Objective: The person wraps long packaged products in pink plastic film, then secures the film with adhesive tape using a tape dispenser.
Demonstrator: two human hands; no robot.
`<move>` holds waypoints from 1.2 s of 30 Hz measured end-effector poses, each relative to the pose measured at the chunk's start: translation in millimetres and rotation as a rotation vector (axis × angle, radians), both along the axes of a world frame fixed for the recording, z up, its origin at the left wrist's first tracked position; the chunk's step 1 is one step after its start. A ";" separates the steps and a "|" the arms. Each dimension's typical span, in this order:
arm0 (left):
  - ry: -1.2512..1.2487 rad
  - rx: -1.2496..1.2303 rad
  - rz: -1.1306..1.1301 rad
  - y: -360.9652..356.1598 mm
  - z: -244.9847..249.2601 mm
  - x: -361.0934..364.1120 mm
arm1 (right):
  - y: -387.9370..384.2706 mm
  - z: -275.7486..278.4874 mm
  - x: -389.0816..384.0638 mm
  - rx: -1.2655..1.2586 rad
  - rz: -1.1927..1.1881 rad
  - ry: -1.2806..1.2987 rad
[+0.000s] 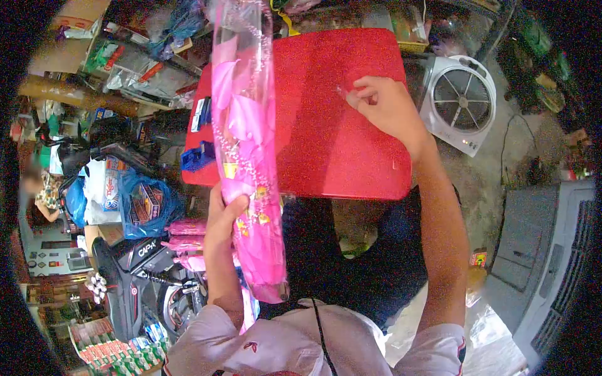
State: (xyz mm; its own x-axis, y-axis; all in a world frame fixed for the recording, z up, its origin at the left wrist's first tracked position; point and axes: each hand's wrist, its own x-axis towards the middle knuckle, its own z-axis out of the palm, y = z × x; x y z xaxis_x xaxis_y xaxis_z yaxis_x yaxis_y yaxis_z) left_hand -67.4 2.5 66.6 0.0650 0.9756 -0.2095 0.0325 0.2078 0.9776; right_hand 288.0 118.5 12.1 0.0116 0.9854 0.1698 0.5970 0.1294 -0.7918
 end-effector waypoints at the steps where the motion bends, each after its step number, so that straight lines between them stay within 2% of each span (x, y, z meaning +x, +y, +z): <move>1: -0.001 -0.001 -0.008 -0.3 -4.5 -1.5 | -2.1 3.5 -0.8 0.038 -0.009 -0.032; 4: -0.042 -0.010 -0.027 -0.6 -9.8 -0.5 | -16.1 18.8 -16.2 0.176 -0.041 0.015; 6: -0.087 -0.008 -0.028 -0.2 -12.9 -2.1 | -35.4 21.9 -36.3 0.074 0.115 0.276; 8: -0.142 -0.040 -0.036 -0.5 -18.1 -6.3 | -61.6 24.1 -55.2 -0.256 0.307 0.625; 10: -0.133 -0.045 -0.014 -1.7 -18.1 -6.9 | -87.9 39.6 -74.7 -0.428 0.355 0.667; 11: -0.127 -0.050 -0.004 -3.0 -17.4 -7.4 | -92.2 29.7 -81.0 -0.462 0.414 0.684; 12: -0.146 -0.047 -0.004 -3.5 -16.5 -7.7 | -92.6 32.1 -80.7 -0.540 0.514 0.607; 17: -0.169 -0.036 0.011 -2.9 -12.2 -6.1 | -92.9 21.1 -88.9 -0.568 0.661 0.699; 23: -0.148 -0.055 -0.019 -1.4 -15.3 -10.5 | -94.7 24.8 -98.5 -0.585 0.702 0.917; 36: -0.112 -0.052 -0.015 5.2 -21.1 -18.0 | -91.3 21.6 -84.8 -0.513 0.636 0.892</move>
State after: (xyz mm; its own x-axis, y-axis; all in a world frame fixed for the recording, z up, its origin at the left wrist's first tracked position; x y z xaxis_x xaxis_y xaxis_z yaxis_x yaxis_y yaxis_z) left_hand -85.4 7.7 45.5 0.1058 0.9623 -0.2507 -0.0726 0.2589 0.9632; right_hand 203.2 27.2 33.7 -0.5862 0.8077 -0.0632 -0.2418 -0.2489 -0.9379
